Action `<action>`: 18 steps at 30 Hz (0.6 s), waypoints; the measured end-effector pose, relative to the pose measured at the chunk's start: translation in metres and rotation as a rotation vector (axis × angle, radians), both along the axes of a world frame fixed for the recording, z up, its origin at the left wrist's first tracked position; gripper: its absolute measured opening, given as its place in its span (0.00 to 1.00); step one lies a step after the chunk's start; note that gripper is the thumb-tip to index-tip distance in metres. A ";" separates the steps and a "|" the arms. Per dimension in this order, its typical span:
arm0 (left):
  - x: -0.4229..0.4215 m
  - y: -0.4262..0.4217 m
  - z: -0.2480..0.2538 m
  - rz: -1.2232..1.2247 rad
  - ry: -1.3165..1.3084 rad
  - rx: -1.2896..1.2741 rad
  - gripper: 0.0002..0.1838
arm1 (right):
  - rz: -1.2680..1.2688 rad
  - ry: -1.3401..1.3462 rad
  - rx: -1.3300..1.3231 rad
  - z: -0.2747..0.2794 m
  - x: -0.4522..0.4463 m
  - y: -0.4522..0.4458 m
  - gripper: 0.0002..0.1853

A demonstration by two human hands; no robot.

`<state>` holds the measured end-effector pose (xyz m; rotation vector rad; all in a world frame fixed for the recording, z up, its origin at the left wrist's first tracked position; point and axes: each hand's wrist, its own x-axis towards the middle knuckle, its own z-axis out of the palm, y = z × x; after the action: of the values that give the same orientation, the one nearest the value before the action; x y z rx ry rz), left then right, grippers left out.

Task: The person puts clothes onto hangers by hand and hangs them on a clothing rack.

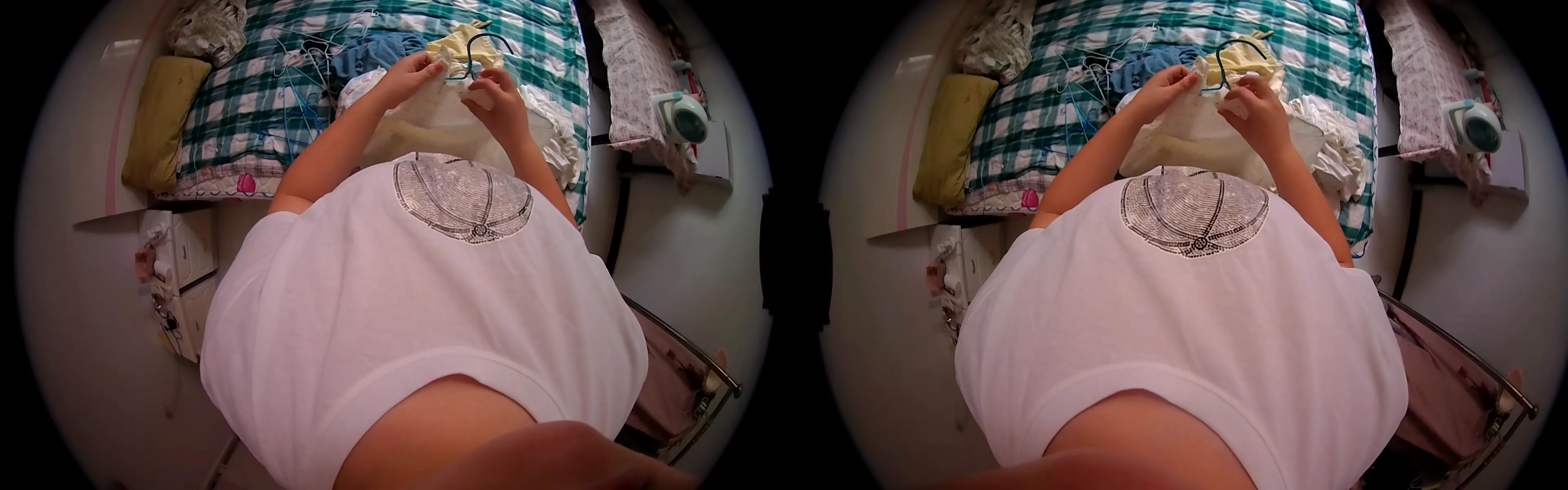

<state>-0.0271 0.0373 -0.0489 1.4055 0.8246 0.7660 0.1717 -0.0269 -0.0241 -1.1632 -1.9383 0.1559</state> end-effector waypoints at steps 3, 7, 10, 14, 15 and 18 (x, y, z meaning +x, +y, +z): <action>-0.001 -0.002 -0.001 -0.017 0.016 0.003 0.19 | -0.005 -0.034 -0.047 -0.003 0.002 0.001 0.12; 0.000 0.001 -0.007 -0.045 0.051 0.002 0.20 | -0.043 -0.040 -0.033 0.007 -0.004 -0.002 0.10; 0.000 0.002 -0.008 -0.071 0.061 -0.020 0.19 | -0.007 -0.167 -0.041 0.002 -0.001 0.000 0.10; 0.000 0.002 -0.007 -0.023 0.073 -0.012 0.18 | 0.026 -0.110 0.089 -0.003 -0.001 0.000 0.09; -0.001 0.002 -0.006 0.006 0.090 0.003 0.18 | 0.035 -0.115 0.140 0.002 -0.002 -0.002 0.09; -0.003 0.002 -0.004 0.000 0.097 -0.047 0.18 | 0.066 -0.103 0.211 0.001 0.001 -0.001 0.09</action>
<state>-0.0303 0.0396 -0.0531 1.4091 0.9124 0.6780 0.1726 -0.0276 -0.0235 -0.9853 -2.0297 -0.0746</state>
